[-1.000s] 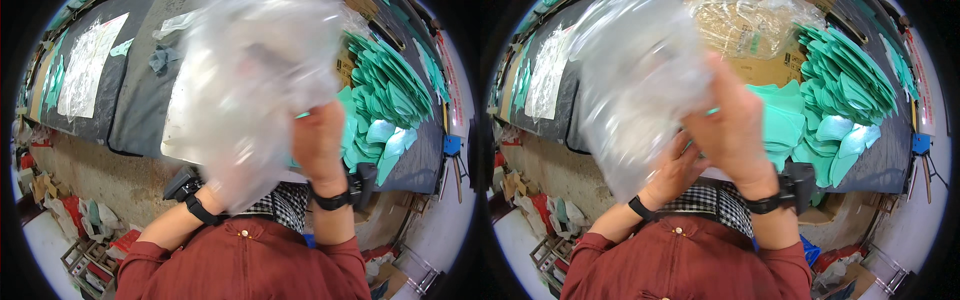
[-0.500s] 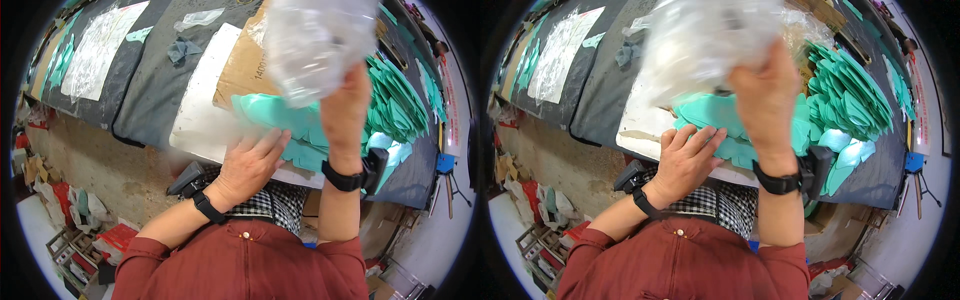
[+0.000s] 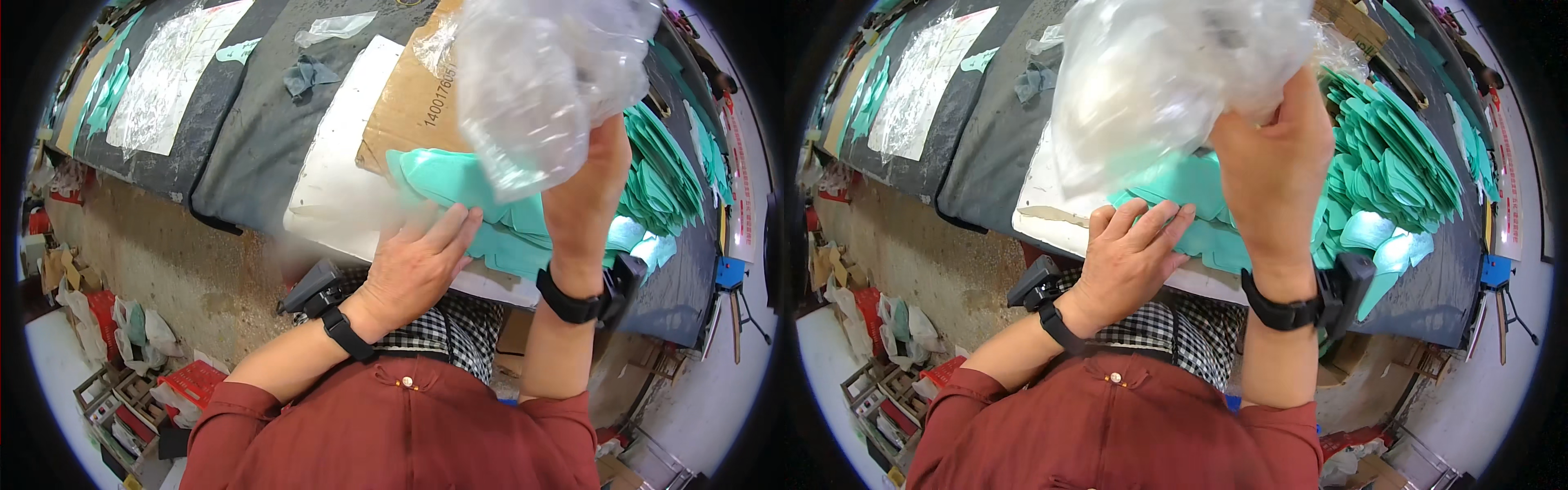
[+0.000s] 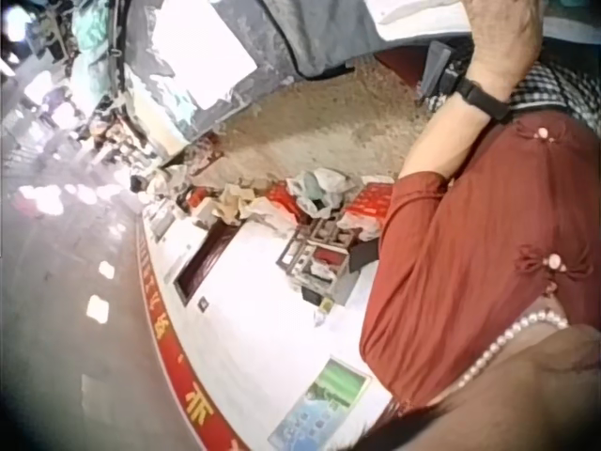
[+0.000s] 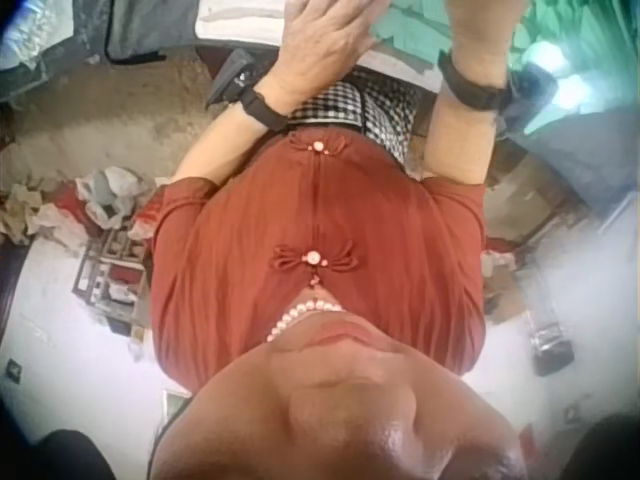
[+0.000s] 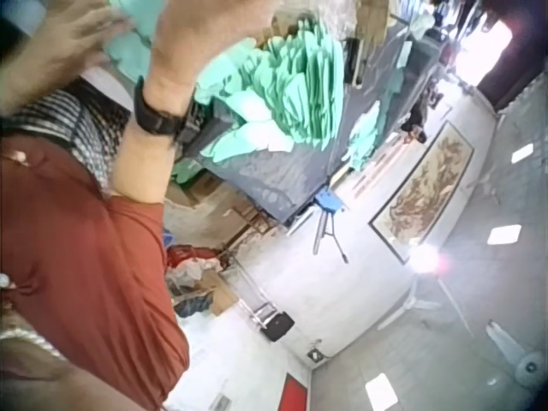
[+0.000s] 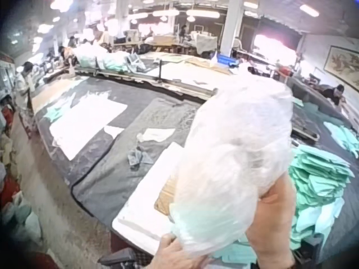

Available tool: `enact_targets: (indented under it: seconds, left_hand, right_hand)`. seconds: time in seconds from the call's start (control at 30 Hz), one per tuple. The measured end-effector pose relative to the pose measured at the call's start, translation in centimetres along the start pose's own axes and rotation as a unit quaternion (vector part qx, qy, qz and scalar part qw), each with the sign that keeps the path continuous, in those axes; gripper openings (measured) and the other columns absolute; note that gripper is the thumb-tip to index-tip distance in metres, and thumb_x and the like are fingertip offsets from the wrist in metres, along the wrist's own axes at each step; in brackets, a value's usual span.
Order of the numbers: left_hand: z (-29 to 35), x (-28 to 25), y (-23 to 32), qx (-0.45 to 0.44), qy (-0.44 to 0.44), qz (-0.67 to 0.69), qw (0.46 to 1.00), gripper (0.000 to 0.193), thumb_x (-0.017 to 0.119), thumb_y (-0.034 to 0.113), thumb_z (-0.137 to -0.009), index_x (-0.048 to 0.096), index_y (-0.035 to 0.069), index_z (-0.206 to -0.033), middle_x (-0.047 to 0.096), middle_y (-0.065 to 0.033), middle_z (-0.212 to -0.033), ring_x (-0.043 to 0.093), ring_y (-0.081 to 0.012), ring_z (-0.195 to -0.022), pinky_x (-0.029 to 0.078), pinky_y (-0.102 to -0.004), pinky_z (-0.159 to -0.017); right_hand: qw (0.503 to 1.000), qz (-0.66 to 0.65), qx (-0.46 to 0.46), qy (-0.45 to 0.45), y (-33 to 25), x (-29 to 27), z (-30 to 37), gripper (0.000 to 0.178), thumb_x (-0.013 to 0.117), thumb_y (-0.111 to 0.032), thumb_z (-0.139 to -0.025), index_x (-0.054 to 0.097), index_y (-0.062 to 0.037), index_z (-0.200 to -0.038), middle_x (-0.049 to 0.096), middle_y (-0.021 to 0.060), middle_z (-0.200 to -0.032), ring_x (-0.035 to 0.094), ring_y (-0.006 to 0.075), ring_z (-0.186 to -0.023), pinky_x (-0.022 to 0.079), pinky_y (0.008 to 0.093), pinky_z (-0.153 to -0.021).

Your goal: Applying adhesive to green shoe components using a bottle inside a protective plastic bag.

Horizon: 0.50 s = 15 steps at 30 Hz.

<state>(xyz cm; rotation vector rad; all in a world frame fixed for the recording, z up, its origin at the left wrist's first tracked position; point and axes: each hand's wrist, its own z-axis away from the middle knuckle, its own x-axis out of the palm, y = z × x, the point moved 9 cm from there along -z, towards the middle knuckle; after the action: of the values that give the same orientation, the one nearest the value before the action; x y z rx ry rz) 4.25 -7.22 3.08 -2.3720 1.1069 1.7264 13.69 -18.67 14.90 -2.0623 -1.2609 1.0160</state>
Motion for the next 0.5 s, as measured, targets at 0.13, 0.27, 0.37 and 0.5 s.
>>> enact_targets:
  seconds: [0.13, 0.27, 0.37, 0.5]
  left_hand:
    - [0.1, 0.0, -0.2, 0.002, 0.002, 0.021, 1.0, 0.058, 0.081, 0.023, -0.069, 0.066, 0.016, -0.125, 0.058, 0.0014, -0.123, 0.053, -0.022, -0.111, 0.039, -0.0403, -0.089]
    - [0.7, 0.5, -0.7, -0.006, -0.011, 0.076, 0.997, 0.022, 0.073, 0.021, -0.081, 0.072, 0.008, -0.099, 0.059, -0.0045, -0.114, 0.058, -0.0275, -0.1, 0.047, -0.0445, -0.086]
    - [0.9, 0.6, -1.0, -0.024, 0.003, 0.048, 0.999, 0.034, 0.076, 0.02, -0.071, 0.071, 0.014, -0.104, 0.061, 0.0009, -0.121, 0.054, -0.0207, -0.113, 0.038, -0.0414, -0.089]
    - [-0.3, -0.6, 0.2, 0.005, -0.001, 0.012, 1.0, 0.063, 0.081, 0.025, -0.071, 0.063, 0.014, -0.13, 0.057, 0.0004, -0.122, 0.054, -0.0212, -0.11, 0.041, -0.039, -0.09]
  right_hand:
    - [0.995, 0.022, -0.023, -0.091, -0.7, 3.7, 1.8, 0.041, 0.071, -0.001, -0.077, 0.063, -0.005, -0.117, 0.072, 0.0131, -0.094, 0.071, 0.0236, -0.077, 0.056, 0.0338, -0.068]
    - [0.992, 0.019, -0.041, -0.122, -1.8, 8.9, 3.3, 0.051, 0.079, -0.012, -0.074, 0.062, -0.0117, -0.122, 0.068, 0.017, -0.094, 0.067, 0.0363, -0.078, 0.055, 0.0394, -0.069]
    - [0.994, -0.01, -0.051, -0.096, -0.9, 8.1, 2.4, 0.045, 0.073, -0.005, -0.077, 0.062, -0.0091, -0.121, 0.069, 0.0151, -0.09, 0.067, 0.0311, -0.073, 0.055, 0.0383, -0.067]
    - [0.998, -0.058, 0.011, -0.006, 0.8, 1.6, 0.5, 0.043, 0.066, 0.003, -0.078, 0.061, -0.0054, -0.12, 0.069, 0.0128, -0.087, 0.066, 0.0238, -0.072, 0.053, 0.0345, -0.068]
